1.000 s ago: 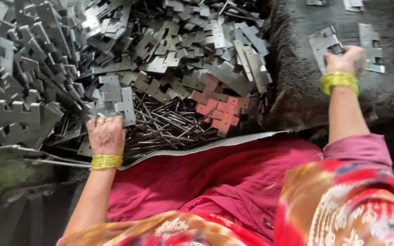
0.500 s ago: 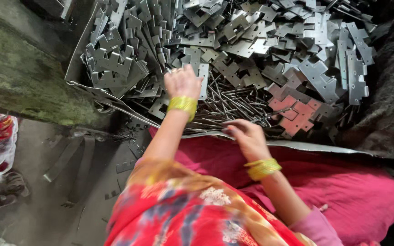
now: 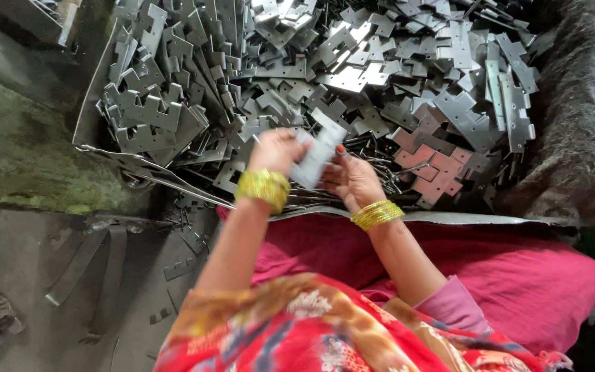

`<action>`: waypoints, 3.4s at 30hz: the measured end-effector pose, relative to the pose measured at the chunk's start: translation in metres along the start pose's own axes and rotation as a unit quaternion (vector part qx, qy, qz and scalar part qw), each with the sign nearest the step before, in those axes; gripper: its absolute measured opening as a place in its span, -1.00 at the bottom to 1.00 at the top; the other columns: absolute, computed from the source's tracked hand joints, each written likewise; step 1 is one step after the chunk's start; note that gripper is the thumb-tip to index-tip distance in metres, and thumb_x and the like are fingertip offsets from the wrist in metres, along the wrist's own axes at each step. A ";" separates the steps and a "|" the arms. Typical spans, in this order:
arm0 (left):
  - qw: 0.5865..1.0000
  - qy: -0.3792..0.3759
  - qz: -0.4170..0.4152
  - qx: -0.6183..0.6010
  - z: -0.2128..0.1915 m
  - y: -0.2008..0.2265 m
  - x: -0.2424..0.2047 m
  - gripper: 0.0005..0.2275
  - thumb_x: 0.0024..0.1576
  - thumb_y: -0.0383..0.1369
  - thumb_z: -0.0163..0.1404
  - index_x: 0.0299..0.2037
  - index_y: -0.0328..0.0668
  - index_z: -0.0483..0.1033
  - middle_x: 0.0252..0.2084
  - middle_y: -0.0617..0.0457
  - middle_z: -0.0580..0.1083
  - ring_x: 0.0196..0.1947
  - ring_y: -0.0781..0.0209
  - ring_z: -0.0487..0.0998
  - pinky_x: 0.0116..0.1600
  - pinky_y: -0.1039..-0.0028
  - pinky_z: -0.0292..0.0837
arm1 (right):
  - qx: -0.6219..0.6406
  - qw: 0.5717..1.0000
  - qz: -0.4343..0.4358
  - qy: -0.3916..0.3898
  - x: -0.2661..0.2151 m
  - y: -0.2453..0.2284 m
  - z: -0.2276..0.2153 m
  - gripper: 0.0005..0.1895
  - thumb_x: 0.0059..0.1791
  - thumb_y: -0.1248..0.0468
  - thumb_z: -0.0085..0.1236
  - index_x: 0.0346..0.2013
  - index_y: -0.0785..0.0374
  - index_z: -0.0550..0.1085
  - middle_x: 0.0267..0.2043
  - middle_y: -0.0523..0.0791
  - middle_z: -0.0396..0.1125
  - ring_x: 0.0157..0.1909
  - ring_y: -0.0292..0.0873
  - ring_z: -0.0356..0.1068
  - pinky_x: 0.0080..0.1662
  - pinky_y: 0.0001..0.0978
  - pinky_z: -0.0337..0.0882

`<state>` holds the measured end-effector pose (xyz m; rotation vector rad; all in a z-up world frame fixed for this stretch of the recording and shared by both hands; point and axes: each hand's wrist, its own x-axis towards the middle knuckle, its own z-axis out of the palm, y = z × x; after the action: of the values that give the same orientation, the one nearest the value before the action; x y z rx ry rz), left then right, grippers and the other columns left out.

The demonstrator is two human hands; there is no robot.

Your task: The person sits on the floor and repeatedly picks up small metal plates and pins from a large pile. They insert the pins into the plates by hand and place the assembled units onto a nearby surface. The process continues with the same repetitive pick, insert, and place actions.

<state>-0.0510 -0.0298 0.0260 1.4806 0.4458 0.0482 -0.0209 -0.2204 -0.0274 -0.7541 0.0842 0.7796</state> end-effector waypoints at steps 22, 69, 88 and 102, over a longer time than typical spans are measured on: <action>0.956 0.198 0.190 0.100 0.039 -0.020 -0.042 -0.83 0.27 -0.39 0.03 -0.08 -0.33 0.59 -0.26 0.04 0.59 -0.28 0.33 0.54 -0.12 0.50 0.47 | -0.853 0.391 -0.328 0.111 -0.045 -0.077 0.023 -0.89 -0.06 0.34 0.09 -0.48 0.19 0.52 -0.18 -0.01 0.34 -0.09 0.03 0.41 -0.19 -0.15 0.50; 0.996 -0.063 0.056 0.014 0.099 -0.003 -0.118 -0.38 -0.04 -0.53 0.18 0.28 -0.18 0.26 -0.23 -0.04 0.54 -0.24 0.16 0.61 -0.13 0.32 0.50 | -0.147 0.945 -0.283 0.069 -0.098 -0.044 -0.026 -0.52 0.06 0.34 0.19 0.25 0.32 0.27 0.18 0.01 0.37 0.14 -0.09 0.40 0.13 -0.27 0.44; 0.668 0.110 0.141 0.722 0.030 -0.028 0.066 -0.61 0.00 -0.16 0.26 -0.02 -0.12 0.56 -0.06 -0.06 0.59 0.13 -0.06 0.49 0.19 0.05 0.27 | -0.480 0.662 -0.269 0.510 -0.164 -0.259 -0.156 -0.67 -0.11 0.39 0.35 -0.06 0.39 0.56 -0.22 -0.05 0.50 -0.36 -0.13 0.52 -0.41 -0.19 0.47; 0.672 0.203 0.266 0.660 0.042 0.056 -0.026 -0.83 -0.05 -0.13 0.32 -0.40 0.07 0.68 -0.31 0.09 0.62 -0.22 0.11 0.57 -0.01 0.19 0.28 | -0.654 0.581 -0.414 0.253 -0.117 -0.184 -0.100 -0.86 0.09 0.43 0.06 -0.32 0.30 0.55 -0.21 -0.04 0.46 -0.15 0.01 0.49 -0.06 -0.10 0.46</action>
<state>-0.0478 -0.0713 0.0879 3.0654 0.3682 0.6553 0.0364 -0.4417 0.0451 -2.2163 -0.3813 -0.5129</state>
